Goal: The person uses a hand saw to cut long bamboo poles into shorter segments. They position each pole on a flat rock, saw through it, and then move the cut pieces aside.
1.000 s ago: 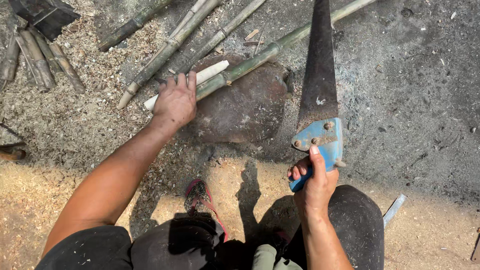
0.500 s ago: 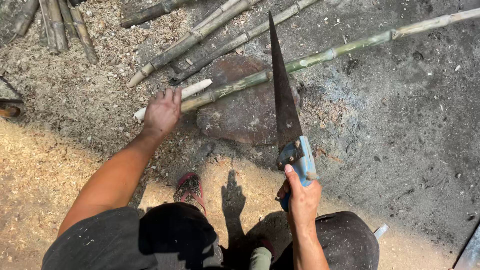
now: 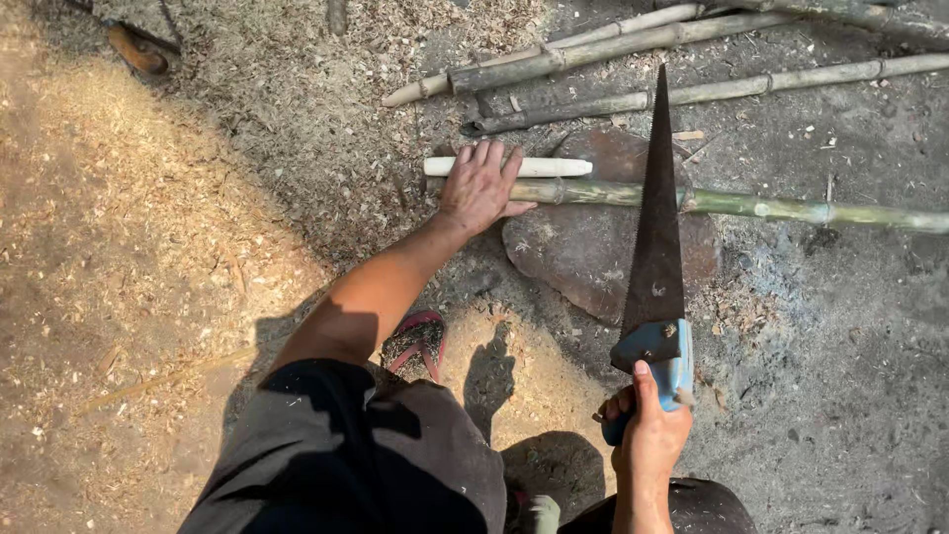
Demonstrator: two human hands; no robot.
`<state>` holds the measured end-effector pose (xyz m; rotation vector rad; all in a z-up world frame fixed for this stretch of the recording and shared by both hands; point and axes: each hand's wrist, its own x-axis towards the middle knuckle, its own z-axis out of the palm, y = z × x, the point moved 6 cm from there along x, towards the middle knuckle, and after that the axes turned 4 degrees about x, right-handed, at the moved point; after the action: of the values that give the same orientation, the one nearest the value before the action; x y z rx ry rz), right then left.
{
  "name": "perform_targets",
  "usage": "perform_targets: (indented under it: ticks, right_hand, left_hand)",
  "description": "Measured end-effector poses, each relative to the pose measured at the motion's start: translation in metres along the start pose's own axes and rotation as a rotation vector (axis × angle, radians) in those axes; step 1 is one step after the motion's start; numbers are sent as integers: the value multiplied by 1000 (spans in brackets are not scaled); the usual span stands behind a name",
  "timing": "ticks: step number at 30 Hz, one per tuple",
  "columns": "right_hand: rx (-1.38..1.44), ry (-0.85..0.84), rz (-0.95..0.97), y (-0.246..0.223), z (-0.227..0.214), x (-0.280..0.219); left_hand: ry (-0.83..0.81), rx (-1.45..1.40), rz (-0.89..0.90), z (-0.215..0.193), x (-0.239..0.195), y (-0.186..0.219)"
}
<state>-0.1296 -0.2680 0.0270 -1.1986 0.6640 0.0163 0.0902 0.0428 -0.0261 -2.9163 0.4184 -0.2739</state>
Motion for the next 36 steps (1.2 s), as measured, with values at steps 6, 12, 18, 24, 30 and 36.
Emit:
perform_targets:
  ticks: [6, 12, 18, 24, 30, 36]
  right_hand:
    - [13, -35, -4, 4, 0, 9]
    - [-2, 4, 6, -1, 1, 16]
    - [0, 8, 15, -1, -8, 12]
    - [-63, 19, -20, 0, 4, 12]
    - [-99, 19, -63, 4, 7, 8]
    - [-85, 40, -74, 4, 8, 10]
  left_hand:
    - [-119, -146, 29, 6, 18, 7]
    - [-9, -66, 68, -18, 11, 3]
    - [-180, -89, 57, -9, 2, -2]
    - [-126, -80, 30, -23, 11, -8]
    - [-93, -75, 42, -29, 6, -5]
    - [-192, -56, 173, -15, 15, -1]
